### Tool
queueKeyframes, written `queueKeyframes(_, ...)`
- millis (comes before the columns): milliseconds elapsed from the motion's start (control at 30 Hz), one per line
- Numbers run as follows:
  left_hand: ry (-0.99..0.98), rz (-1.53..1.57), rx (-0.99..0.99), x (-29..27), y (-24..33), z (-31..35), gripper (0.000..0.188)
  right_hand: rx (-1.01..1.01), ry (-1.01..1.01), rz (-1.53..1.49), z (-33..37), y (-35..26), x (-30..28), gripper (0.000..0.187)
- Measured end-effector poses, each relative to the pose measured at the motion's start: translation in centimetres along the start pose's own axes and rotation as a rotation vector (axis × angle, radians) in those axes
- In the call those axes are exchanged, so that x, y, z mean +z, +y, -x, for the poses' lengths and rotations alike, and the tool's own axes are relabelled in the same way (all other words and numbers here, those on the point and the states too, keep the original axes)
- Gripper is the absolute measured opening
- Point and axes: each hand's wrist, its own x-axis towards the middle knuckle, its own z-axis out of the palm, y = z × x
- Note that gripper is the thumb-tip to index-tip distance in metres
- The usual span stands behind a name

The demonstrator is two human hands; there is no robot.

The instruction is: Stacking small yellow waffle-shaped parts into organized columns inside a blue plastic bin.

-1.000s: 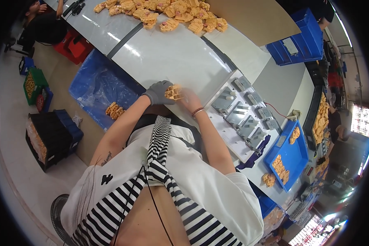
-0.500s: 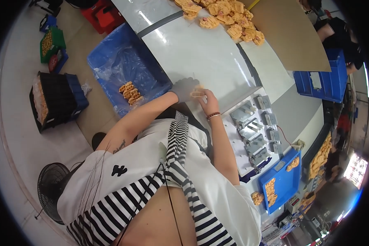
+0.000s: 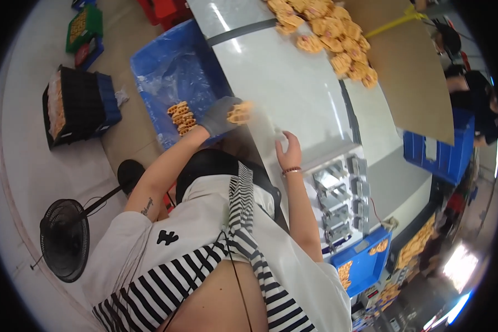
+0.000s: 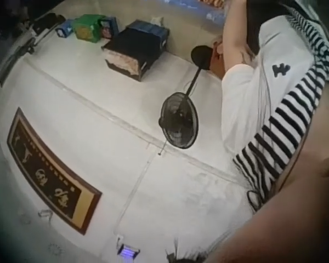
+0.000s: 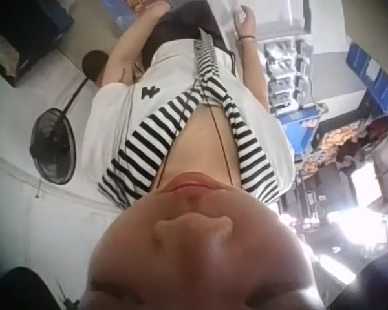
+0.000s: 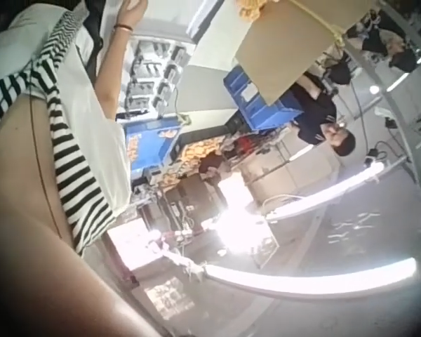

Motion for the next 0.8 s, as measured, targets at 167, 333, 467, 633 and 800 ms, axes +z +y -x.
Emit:
queueKeyframes(167,0.317,-0.366,-0.118,-7.8,-11.5,2.8,0.056,0.098,-0.215,0.234,-1.0,-3.4,1.4,0.051)
queueKeyframes(333,0.064,-0.554,-0.608,-7.8,-26.7,2.7,0.066,0.135,-0.324,0.366,0.3,-3.4,2.6,0.058)
queueKeyframes(467,-0.126,-0.58,-0.803,-6.5,-35.4,2.4,0.069,0.24,-0.399,0.324,-0.3,-4.7,2.4,0.063)
queueKeyframes(633,-0.292,-0.683,-0.85,-5.1,-36.8,1.5,0.074,0.283,-0.375,0.349,-0.4,-5.6,2.7,0.065)
queueKeyframes(800,-0.313,-0.563,-0.93,-5.8,-38.9,2.4,0.073,0.348,-0.356,0.288,-0.6,-6.4,3.5,0.049)
